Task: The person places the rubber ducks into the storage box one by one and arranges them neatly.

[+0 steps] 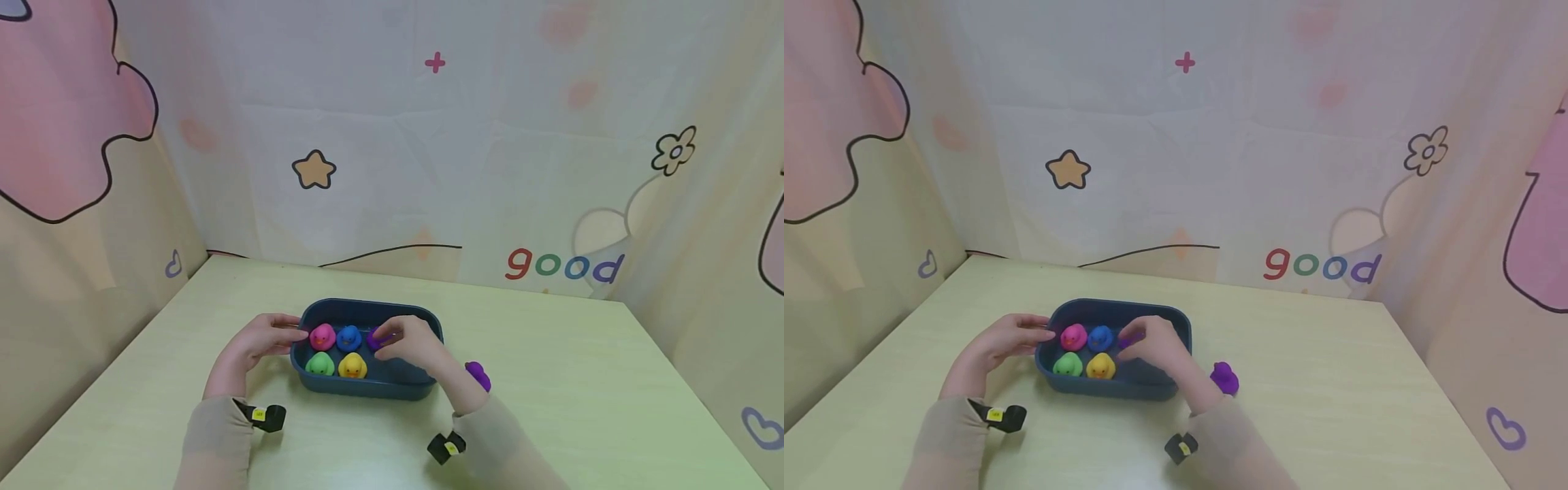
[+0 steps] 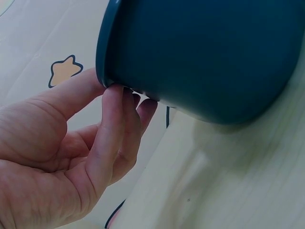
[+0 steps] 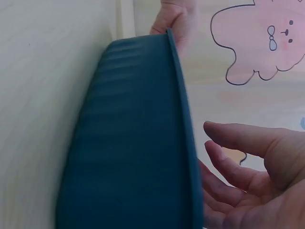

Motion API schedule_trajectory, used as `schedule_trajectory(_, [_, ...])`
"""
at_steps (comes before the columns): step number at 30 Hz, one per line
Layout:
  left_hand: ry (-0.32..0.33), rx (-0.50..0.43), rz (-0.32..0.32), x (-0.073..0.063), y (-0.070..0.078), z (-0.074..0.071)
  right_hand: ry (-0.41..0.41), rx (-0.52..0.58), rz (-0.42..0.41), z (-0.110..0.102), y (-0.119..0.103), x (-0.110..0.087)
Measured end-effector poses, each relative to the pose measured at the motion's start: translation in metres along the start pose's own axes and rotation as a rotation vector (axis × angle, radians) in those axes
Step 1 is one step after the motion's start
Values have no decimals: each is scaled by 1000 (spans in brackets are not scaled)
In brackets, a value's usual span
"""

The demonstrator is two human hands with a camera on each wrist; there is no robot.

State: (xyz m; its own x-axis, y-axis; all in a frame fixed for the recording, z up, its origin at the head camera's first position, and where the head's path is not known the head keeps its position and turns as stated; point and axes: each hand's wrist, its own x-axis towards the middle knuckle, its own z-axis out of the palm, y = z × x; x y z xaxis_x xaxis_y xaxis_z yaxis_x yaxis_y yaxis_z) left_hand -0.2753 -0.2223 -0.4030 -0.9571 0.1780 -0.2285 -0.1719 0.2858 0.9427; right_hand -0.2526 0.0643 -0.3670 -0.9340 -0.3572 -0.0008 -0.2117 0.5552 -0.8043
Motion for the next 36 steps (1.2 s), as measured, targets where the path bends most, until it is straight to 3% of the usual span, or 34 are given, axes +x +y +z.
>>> schedule_trajectory(11, [-15,-4,21,0,1,-1,128,4,100,-52,5,-25])
schedule_trajectory(19, [-7,10,10,-1,2,1,209,78,128,-84,29,-43])
schedule_trajectory(36, [-19,19,16,0,0,0,319,169,239,-94,76,-65])
